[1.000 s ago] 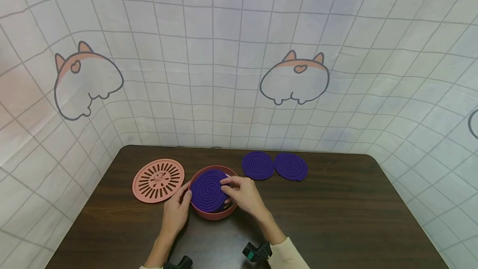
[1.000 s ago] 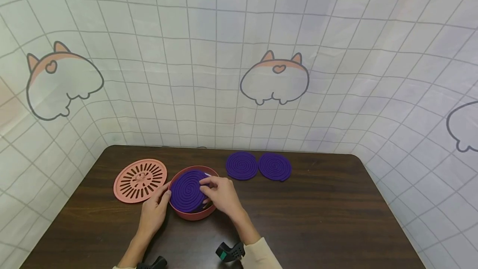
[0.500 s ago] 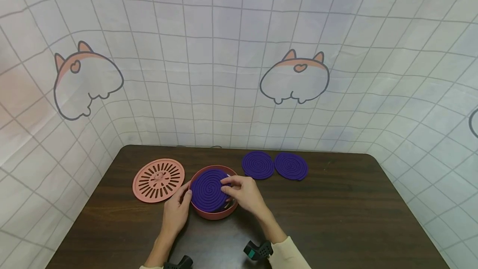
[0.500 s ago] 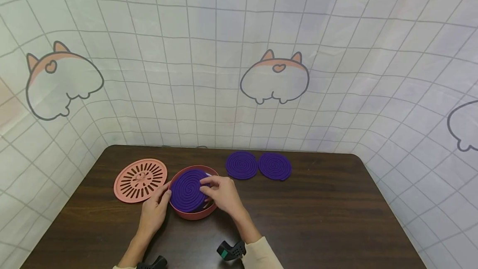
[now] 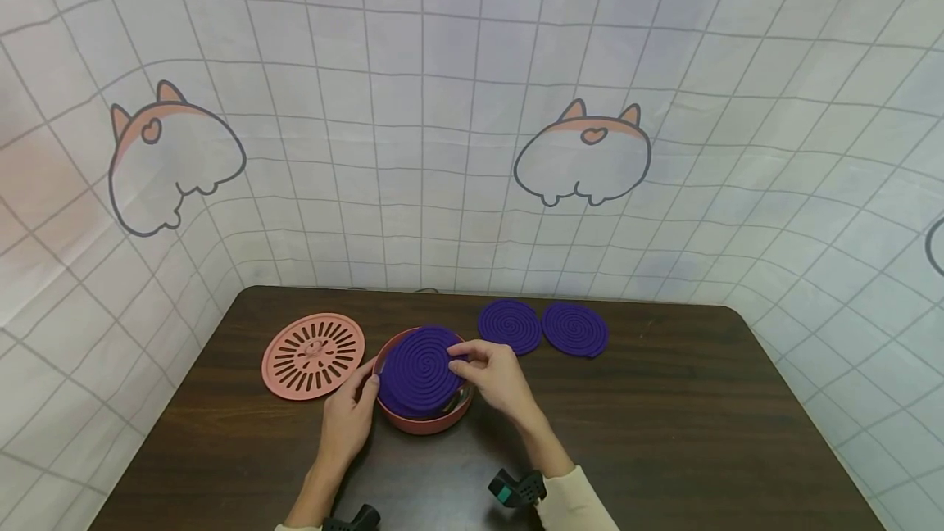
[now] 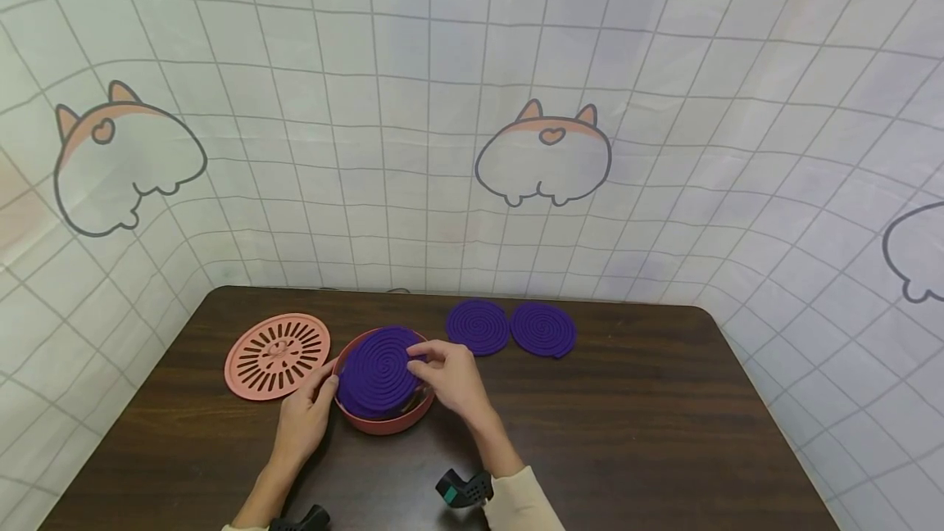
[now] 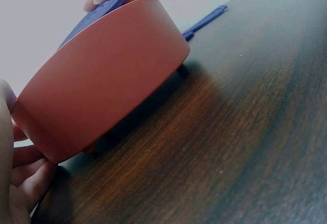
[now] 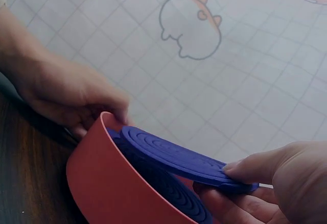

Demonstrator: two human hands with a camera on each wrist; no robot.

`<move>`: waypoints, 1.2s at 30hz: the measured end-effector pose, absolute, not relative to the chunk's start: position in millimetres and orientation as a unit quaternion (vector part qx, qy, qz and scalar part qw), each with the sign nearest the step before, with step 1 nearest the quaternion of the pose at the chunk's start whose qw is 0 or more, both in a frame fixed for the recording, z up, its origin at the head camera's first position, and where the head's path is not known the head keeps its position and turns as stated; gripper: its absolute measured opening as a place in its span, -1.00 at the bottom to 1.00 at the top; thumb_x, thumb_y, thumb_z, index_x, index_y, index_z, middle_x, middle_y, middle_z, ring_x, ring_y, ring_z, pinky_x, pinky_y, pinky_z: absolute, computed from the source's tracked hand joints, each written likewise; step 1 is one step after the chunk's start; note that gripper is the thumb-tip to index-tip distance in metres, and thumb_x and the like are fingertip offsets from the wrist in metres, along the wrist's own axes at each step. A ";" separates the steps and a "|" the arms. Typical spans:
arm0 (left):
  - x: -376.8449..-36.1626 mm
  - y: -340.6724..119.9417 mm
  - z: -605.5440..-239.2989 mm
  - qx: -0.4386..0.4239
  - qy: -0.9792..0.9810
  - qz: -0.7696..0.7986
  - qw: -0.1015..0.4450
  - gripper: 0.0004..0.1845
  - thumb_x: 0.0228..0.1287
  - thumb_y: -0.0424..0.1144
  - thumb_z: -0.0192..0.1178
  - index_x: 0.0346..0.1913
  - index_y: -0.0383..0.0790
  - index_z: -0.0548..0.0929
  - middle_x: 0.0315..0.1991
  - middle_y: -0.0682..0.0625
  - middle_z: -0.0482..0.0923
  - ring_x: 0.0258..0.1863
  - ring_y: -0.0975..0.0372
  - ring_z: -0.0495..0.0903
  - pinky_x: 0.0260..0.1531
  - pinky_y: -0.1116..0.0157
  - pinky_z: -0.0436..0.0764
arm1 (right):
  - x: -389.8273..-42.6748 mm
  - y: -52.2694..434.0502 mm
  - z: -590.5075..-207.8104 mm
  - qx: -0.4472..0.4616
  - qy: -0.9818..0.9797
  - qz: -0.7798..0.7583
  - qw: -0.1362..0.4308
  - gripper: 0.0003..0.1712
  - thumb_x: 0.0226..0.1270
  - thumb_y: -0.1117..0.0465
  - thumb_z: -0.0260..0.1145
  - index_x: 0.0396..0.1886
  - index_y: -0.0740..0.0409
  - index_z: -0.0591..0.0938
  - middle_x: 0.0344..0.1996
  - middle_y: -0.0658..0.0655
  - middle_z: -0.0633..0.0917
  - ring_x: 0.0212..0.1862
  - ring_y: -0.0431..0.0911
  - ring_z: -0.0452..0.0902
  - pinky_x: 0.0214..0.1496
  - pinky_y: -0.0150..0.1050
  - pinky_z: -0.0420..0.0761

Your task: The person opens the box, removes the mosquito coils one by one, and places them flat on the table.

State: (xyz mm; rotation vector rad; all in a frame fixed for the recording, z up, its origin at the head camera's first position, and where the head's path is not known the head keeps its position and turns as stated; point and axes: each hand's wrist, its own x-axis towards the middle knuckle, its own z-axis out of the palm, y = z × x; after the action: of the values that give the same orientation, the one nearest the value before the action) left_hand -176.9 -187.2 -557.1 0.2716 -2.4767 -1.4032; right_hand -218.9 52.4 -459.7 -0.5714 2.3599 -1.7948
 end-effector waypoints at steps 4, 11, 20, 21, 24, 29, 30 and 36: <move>-176.9 -187.2 -557.1 0.095 -0.857 -0.486 0.142 -0.59 0.52 -0.07 0.06 0.31 -0.07 0.59 0.24 -0.08 0.63 0.27 0.06 0.57 0.24 -0.01 0.54 | -220.2 56.0 -457.8 -0.183 0.781 -0.595 0.053 -0.75 0.26 0.44 0.37 -0.07 0.45 0.71 -0.45 0.42 0.71 -0.41 0.33 0.68 -0.34 -0.05 0.74; -176.8 -187.0 -557.3 0.092 -0.857 -0.486 0.146 -0.59 0.52 -0.08 0.06 0.31 -0.09 0.59 0.23 -0.10 0.63 0.28 0.03 0.57 0.26 -0.03 0.52 | -234.8 64.5 -474.4 -0.165 0.783 -0.598 0.041 -0.73 0.27 0.40 0.39 -0.04 0.38 0.73 -0.58 0.14 0.58 -0.59 -0.30 0.52 -0.39 -0.43 0.64; -176.5 -186.6 -556.8 0.096 -0.856 -0.487 0.145 -0.60 0.51 -0.08 0.06 0.31 -0.07 0.60 0.22 -0.09 0.64 0.27 0.04 0.57 0.26 -0.03 0.52 | -249.3 79.4 -488.0 -0.137 0.773 -0.619 0.016 -0.74 0.24 0.36 0.43 -0.06 0.26 0.76 -0.54 0.06 0.65 -0.49 -0.21 0.65 -0.29 -0.10 0.75; -176.5 -186.7 -556.9 0.097 -0.856 -0.487 0.144 -0.59 0.52 -0.08 0.06 0.31 -0.07 0.59 0.22 -0.09 0.64 0.28 0.04 0.57 0.26 -0.04 0.52 | -249.7 80.8 -487.6 -0.136 0.770 -0.623 0.014 -0.74 0.24 0.37 0.42 -0.06 0.26 0.76 -0.53 0.06 0.66 -0.49 -0.21 0.66 -0.28 -0.09 0.75; -176.4 -186.9 -557.1 0.096 -0.856 -0.488 0.142 -0.59 0.52 -0.07 0.06 0.31 -0.08 0.59 0.23 -0.10 0.63 0.29 0.04 0.56 0.27 -0.04 0.52 | -250.3 84.6 -485.5 -0.131 0.761 -0.635 0.009 -0.75 0.24 0.39 0.42 -0.06 0.28 0.76 -0.52 0.08 0.66 -0.50 -0.23 0.67 -0.29 -0.13 0.76; -176.4 -187.1 -557.2 0.094 -0.857 -0.487 0.140 -0.58 0.53 -0.06 0.04 0.32 -0.10 0.58 0.25 -0.10 0.62 0.29 0.03 0.56 0.27 -0.05 0.52 | -251.8 89.6 -483.2 -0.117 0.748 -0.653 0.006 -0.74 0.24 0.41 0.42 -0.06 0.32 0.75 -0.51 0.16 0.66 -0.50 -0.21 0.68 -0.34 -0.30 0.73; -176.5 -187.3 -557.2 0.094 -0.857 -0.487 0.140 -0.58 0.53 -0.06 0.04 0.32 -0.10 0.58 0.25 -0.10 0.62 0.29 0.03 0.56 0.26 -0.05 0.52 | -252.3 90.4 -483.1 -0.114 0.746 -0.656 0.006 -0.73 0.24 0.41 0.41 -0.05 0.32 0.75 -0.50 0.19 0.67 -0.50 -0.20 0.68 -0.35 -0.30 0.74; -177.1 -187.3 -557.0 0.095 -0.857 -0.488 0.138 -0.58 0.53 -0.06 0.04 0.32 -0.09 0.58 0.25 -0.11 0.61 0.30 0.03 0.55 0.27 -0.05 0.51 | -255.2 96.1 -482.8 -0.105 0.743 -0.661 0.001 -0.74 0.27 0.38 0.40 -0.05 0.31 0.75 -0.45 0.30 0.69 -0.47 -0.18 0.69 -0.31 -0.15 0.77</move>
State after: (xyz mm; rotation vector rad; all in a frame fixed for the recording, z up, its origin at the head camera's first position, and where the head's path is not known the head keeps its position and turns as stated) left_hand -177.1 -187.3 -557.0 0.2737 -2.4782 -1.4100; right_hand -255.2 96.1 -482.8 -0.3297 2.3328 -2.0749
